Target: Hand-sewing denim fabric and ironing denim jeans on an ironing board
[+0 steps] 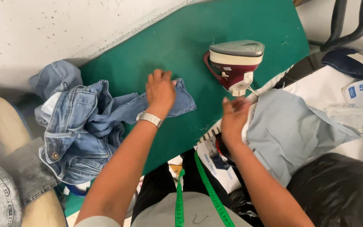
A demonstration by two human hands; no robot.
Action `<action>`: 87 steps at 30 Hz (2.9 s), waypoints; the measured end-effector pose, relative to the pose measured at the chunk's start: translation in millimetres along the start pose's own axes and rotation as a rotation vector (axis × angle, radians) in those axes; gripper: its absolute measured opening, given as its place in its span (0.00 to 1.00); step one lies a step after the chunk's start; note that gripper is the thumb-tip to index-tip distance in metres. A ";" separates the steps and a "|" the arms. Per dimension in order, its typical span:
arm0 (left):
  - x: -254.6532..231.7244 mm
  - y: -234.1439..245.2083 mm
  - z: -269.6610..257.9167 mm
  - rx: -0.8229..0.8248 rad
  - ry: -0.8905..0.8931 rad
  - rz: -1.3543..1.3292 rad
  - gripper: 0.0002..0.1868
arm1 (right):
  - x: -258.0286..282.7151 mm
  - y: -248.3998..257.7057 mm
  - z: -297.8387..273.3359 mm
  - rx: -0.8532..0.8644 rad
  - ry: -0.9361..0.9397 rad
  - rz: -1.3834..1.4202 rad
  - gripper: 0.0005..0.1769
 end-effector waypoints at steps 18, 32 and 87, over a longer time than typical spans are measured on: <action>30.4 -18.0 -16.2 0.032 -0.243 -0.182 0.07 | 50.8 -121.2 -18.2 0.792 0.397 -0.378 0.09; -43.3 -33.5 -47.7 0.260 0.317 -0.429 0.24 | 49.5 -31.6 47.0 0.101 0.083 0.058 0.40; 21.3 -4.2 -131.7 -0.497 0.046 -0.149 0.21 | 165.3 -116.7 64.9 1.057 0.498 -1.536 0.37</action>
Point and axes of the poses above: each hand's wrist, its own z-axis towards the middle knuckle, its own y-axis out of the back of the hand, x = y × z, the point moved 6 cm from there along z, towards the middle knuckle, and after that the axes turned 10 degrees about x, right-handed, at the moved point
